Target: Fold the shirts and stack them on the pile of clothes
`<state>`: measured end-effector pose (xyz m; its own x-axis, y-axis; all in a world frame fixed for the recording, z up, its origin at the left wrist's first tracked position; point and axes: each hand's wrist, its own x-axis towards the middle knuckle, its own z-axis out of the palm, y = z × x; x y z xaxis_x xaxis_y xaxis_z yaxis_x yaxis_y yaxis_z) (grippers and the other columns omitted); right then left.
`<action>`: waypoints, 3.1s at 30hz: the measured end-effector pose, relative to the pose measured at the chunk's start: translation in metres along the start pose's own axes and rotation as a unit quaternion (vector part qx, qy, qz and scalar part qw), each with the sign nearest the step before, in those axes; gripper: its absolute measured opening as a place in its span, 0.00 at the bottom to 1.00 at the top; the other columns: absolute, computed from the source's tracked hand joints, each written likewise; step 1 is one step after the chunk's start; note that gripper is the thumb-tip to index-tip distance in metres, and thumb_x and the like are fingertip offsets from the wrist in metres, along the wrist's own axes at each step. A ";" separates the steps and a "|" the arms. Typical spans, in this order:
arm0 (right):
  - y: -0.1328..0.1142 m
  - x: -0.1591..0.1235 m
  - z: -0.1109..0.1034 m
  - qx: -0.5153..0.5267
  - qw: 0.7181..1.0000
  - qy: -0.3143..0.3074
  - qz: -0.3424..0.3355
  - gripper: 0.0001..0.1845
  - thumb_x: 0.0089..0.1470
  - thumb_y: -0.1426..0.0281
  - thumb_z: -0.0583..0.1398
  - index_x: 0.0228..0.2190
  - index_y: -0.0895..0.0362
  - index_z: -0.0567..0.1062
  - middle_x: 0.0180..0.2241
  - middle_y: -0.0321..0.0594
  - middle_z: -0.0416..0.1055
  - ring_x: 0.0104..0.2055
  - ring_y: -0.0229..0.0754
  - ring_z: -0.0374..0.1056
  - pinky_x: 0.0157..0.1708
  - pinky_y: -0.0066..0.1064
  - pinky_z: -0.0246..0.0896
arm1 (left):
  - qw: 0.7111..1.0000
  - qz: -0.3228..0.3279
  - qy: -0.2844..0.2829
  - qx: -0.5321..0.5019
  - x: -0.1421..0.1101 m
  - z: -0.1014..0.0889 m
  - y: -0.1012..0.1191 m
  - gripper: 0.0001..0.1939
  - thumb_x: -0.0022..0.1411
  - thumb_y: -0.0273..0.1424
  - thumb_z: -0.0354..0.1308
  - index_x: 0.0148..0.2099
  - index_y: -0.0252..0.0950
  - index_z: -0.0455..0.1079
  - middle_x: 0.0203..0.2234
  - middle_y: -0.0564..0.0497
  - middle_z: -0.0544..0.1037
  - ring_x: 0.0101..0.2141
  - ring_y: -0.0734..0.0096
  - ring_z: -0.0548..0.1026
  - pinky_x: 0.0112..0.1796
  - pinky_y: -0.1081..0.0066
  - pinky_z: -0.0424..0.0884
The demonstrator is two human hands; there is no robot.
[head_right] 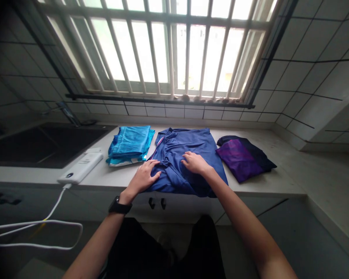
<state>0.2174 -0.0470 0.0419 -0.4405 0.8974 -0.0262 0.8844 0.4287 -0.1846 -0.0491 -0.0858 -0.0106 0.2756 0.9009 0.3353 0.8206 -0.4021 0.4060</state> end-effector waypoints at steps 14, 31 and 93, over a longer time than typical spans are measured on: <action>0.066 -0.141 0.052 0.033 0.993 0.095 -0.059 0.33 0.53 0.80 0.60 0.59 0.48 0.76 0.63 0.45 0.71 0.69 0.51 0.62 0.66 0.48 0.59 | 0.984 0.103 -0.139 0.031 -0.010 -0.018 -0.007 0.49 0.45 0.42 0.76 0.69 0.43 0.66 0.66 0.38 0.67 0.65 0.46 0.67 0.64 0.53 0.62; 0.048 -0.175 -0.010 0.062 0.915 0.396 -0.054 0.16 0.59 0.76 0.57 0.46 0.51 0.78 0.40 0.42 0.80 0.44 0.49 0.78 0.47 0.38 0.74 | 0.952 0.245 -0.179 0.041 -0.036 -0.038 0.021 0.21 0.54 0.32 0.71 0.50 0.39 0.74 0.62 0.43 0.73 0.60 0.50 0.72 0.61 0.55 0.67; 0.027 -0.022 0.034 -0.019 0.991 0.035 0.125 0.30 0.74 0.59 0.41 0.72 0.47 0.57 0.75 0.43 0.46 0.77 0.57 0.38 0.68 0.73 0.38 | 0.975 -0.023 -0.021 0.218 0.043 0.000 0.011 0.22 0.72 0.41 0.50 0.56 0.31 0.74 0.52 0.34 0.78 0.52 0.50 0.77 0.53 0.56 0.71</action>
<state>0.2455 -0.0588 0.0041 -0.1954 0.9807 0.0013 0.9706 0.1936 -0.1433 -0.0282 -0.0517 0.0078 0.2453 0.9262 0.2865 0.9652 -0.2610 0.0174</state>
